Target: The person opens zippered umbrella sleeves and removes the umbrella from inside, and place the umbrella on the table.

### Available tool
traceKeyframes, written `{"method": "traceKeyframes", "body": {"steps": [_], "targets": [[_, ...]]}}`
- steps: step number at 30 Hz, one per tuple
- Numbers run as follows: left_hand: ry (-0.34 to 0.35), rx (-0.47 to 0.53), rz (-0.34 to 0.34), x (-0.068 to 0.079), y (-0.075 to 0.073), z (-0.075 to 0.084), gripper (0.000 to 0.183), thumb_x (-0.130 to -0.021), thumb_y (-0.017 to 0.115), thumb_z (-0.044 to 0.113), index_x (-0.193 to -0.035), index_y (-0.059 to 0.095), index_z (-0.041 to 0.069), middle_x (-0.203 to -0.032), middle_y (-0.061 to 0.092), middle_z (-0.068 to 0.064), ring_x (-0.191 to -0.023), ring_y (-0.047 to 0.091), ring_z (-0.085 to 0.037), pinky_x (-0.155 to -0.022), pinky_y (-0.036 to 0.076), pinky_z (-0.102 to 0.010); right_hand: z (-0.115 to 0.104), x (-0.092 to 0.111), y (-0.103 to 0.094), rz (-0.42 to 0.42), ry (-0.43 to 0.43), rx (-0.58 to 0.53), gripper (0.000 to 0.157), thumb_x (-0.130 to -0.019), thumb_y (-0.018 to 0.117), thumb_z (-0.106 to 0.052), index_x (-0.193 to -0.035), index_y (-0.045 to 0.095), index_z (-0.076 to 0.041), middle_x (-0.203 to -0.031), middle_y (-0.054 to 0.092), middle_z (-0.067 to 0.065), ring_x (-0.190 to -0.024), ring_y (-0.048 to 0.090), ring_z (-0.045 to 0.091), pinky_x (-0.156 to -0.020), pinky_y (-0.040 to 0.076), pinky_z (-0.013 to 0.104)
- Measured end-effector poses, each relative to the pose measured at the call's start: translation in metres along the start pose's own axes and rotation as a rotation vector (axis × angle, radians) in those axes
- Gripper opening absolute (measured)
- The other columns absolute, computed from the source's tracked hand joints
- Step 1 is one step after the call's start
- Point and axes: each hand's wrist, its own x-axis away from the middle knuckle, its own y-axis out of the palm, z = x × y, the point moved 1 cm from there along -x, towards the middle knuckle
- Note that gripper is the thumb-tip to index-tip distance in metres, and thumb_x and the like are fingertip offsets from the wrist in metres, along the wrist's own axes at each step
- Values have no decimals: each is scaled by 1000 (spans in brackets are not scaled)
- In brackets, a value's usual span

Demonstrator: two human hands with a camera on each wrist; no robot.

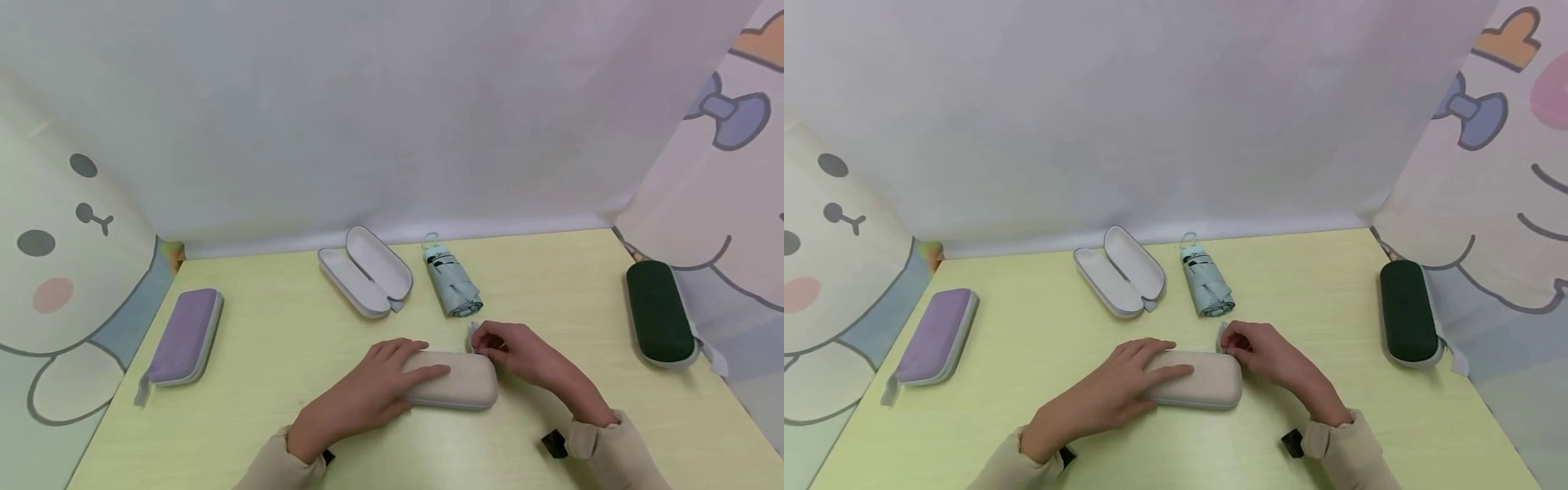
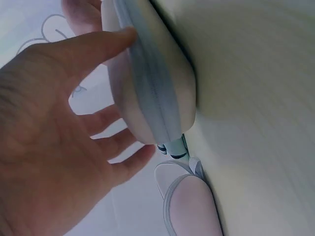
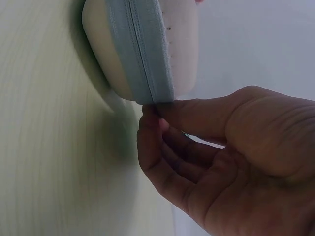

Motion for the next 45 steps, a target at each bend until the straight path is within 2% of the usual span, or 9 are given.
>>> {"method": "traceKeyframes", "body": {"steps": [3, 8, 21, 30, 45], "targets": [[31, -24, 8, -1, -2, -1, 70, -86, 75, 26, -146, 41, 40, -146, 46, -4, -135, 45, -21, -109, 40, -42, 0, 0, -1, -5, 22, 10, 7, -93, 66, -11, -93, 63, -17, -88, 64, -7, -83, 58, 5, -74, 51, 22], [31, -9, 0, -1, -3, -4, 67, -87, 74, 26, -145, 43, 41, -144, 49, -1, -130, 48, -19, -107, 43, -36, 0, 1, -1, -6, 18, 21, 11, -93, 66, -11, -89, 63, -21, -87, 63, -9, -82, 58, 5, -73, 50, 22], [10, -5, 9, 0, -4, -4, 66, -88, 74, 28, -144, 43, 41, -142, 50, -2, -127, 50, -20, -104, 45, -37, 2, 2, 3, 45, -40, 82, 22, -91, 66, -2, -86, 59, -23, -88, 61, -10, -82, 56, 5, -72, 49, 23], [-23, -29, 6, 0, -6, -7, 66, -88, 74, 29, -144, 43, 41, -140, 51, -1, -124, 52, -20, -101, 47, -38, 0, 2, 1, 67, -31, 123, 22, -90, 66, 1, -85, 57, -19, -85, 58, -7, -80, 53, 7, -70, 46, 23], [-63, -25, 22, -1, -5, -10, 66, -87, 75, 27, -143, 45, 42, -138, 52, -2, -120, 55, -21, -98, 49, -38, 0, 1, -1, 61, 13, 100, 17, -91, 66, -1, -89, 59, -16, -85, 60, -3, -81, 54, 9, -70, 46, 23]]}}
